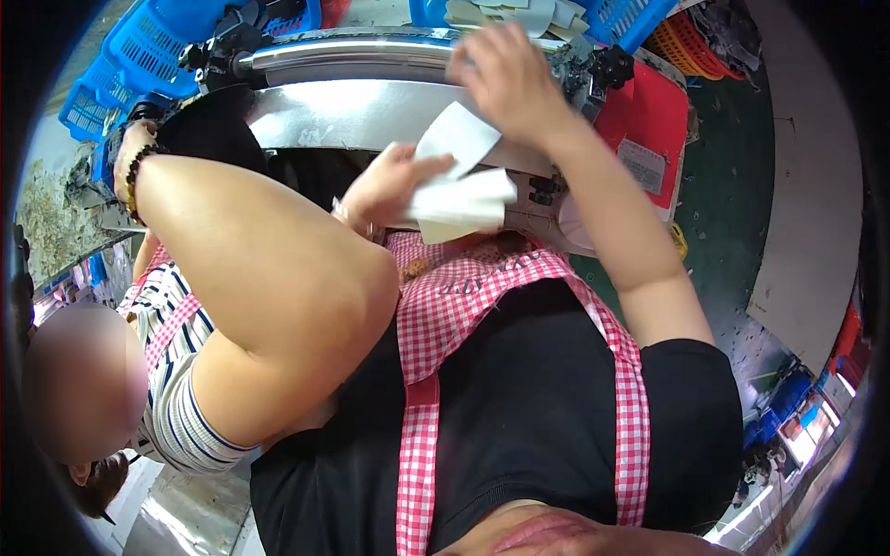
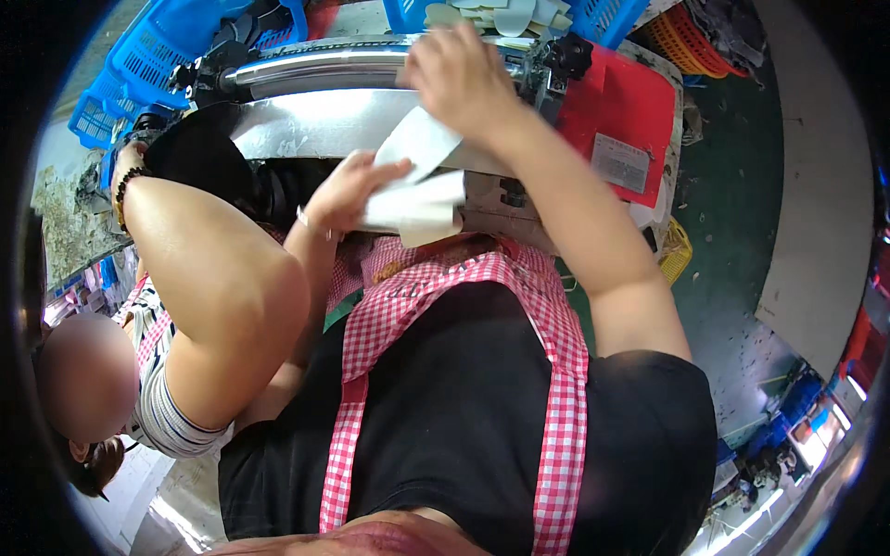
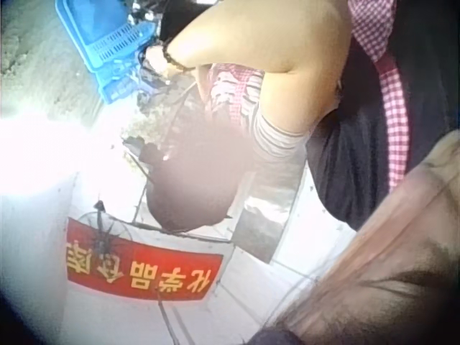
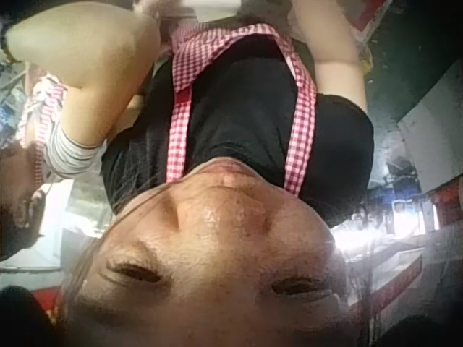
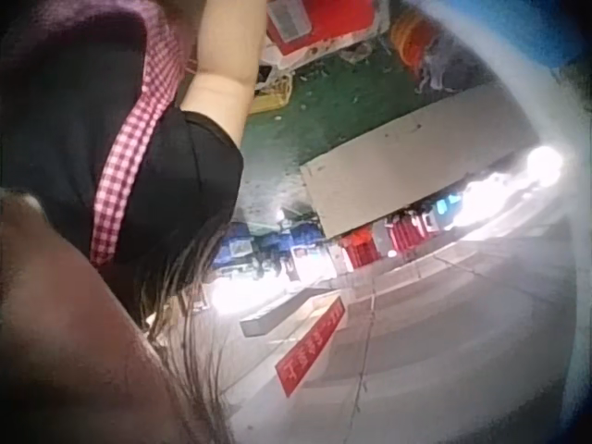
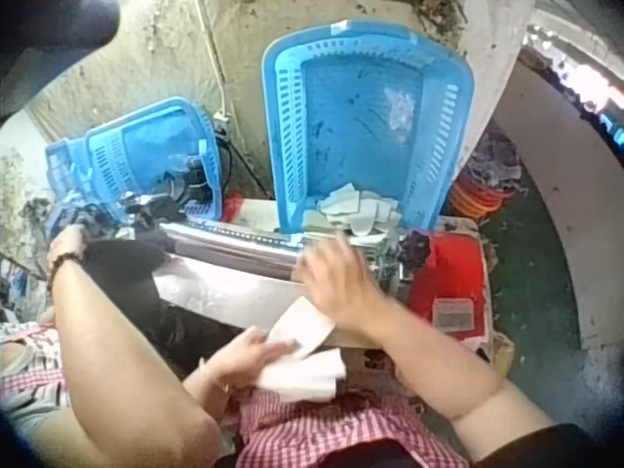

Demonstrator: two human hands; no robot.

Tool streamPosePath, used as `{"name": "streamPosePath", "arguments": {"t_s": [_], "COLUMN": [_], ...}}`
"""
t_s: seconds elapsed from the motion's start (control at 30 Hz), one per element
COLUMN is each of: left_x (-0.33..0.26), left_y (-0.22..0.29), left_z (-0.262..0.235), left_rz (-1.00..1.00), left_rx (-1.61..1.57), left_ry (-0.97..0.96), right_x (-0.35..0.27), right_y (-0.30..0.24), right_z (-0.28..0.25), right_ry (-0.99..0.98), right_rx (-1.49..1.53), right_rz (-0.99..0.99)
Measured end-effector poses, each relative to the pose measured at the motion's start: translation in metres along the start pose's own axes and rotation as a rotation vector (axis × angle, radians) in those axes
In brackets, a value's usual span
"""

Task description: The person feeds white, oval-shaped food items into a red and silver processing machine. They repeatedly pick up the items from a blue basket, place them into the machine's rollers, and collect the processed output. The person stacks the processed items in their hand and occasionally places them back into the basket or onto the machine's surface.

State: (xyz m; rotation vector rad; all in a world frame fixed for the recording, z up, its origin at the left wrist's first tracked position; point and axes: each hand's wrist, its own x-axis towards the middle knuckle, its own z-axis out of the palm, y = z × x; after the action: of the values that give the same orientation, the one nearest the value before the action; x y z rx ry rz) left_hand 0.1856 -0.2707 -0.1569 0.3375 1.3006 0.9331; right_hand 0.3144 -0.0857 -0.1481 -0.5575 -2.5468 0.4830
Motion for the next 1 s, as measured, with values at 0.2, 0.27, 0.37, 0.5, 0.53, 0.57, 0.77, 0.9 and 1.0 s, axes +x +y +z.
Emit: {"name": "streamPosePath", "arguments": {"t_s": [0.2,0.27,0.37,0.5,0.53,0.57,0.77,0.9,1.0], "left_x": [0.07,0.036,0.003,-0.065,-0.063,-0.065,-0.046,-0.029,-0.032], "left_y": [0.043,0.034,-0.01,-0.035,-0.037,-0.037,-0.013,-0.009,-0.009], "left_z": [-0.003,-0.001,-0.028,-0.025,-0.027,-0.024,0.004,0.007,0.011], "left_rz": [0.216,0.423,0.348,0.391,0.371,0.361,0.357,0.354,0.285], "left_rx": [0.259,0.338,0.431,0.139,0.17,0.148,0.27,0.183,0.241], "left_ry": [0.0,-0.032,-0.104,-0.077,-0.061,-0.045,0.079,0.188,0.037], "right_x": [0.08,0.077,0.039,-0.052,-0.059,-0.065,-0.036,-0.05,-0.046], "right_y": [0.111,0.134,0.051,-0.058,-0.052,-0.049,-0.014,-0.042,-0.037], "right_z": [0.064,0.091,0.029,-0.001,0.0,0.007,-0.009,-0.022,-0.027], "right_ry": [-0.598,-0.371,-0.042,0.04,0.038,0.022,0.122,-0.311,-0.257], "right_rx": [-0.124,0.007,0.2,-0.109,-0.17,-0.216,-0.028,0.502,0.324], "right_rz": [0.434,0.413,0.328,-0.318,-0.293,-0.311,0.0,0.32,0.208]}}
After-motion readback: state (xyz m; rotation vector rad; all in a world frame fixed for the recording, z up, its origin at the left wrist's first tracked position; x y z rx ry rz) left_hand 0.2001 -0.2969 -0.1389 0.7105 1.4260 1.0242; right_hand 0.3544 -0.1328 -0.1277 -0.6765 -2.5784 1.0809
